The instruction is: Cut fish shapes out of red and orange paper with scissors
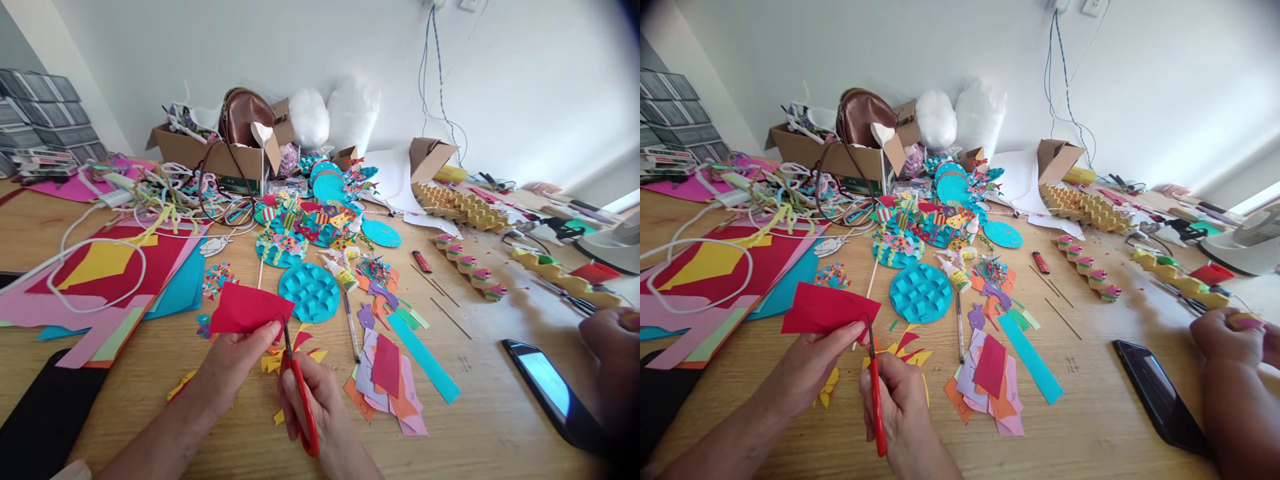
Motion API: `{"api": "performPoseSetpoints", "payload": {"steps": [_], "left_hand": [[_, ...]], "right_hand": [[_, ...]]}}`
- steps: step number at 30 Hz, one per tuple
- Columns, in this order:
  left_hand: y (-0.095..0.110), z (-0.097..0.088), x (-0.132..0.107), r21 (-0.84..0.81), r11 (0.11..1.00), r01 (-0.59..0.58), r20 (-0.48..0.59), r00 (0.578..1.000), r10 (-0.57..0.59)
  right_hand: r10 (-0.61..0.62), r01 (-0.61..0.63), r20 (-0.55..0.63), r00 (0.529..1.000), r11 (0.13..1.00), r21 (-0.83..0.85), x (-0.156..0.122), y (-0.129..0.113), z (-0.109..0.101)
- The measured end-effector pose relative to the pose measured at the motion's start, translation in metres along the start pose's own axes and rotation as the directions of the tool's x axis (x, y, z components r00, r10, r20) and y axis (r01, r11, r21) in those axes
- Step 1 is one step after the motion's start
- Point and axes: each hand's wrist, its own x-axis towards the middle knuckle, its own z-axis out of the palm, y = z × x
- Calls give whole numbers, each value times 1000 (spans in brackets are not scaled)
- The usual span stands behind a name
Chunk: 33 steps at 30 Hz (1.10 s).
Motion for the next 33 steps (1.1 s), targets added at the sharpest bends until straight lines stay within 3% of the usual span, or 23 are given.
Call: {"api": "performPoseSetpoints", "payload": {"steps": [5,14,21,33], "left_hand": [[1,2,1,-62,997,-44,-9,999,43],[-6,-2,4,-173,977,-121,91,986,138],[-11,1,4,-177,970,-169,93,978,187],[-9,8,-2,-164,982,-96,129,985,118]], "right_hand": [[54,-54,-25,998,999,-2,0,-1,2],[72,-72,-12,997,997,12,2,-2,2],[21,-21,7,1000,999,43,1,-12,2],[1,-2,3,1000,999,54,1,-6,0]]}}
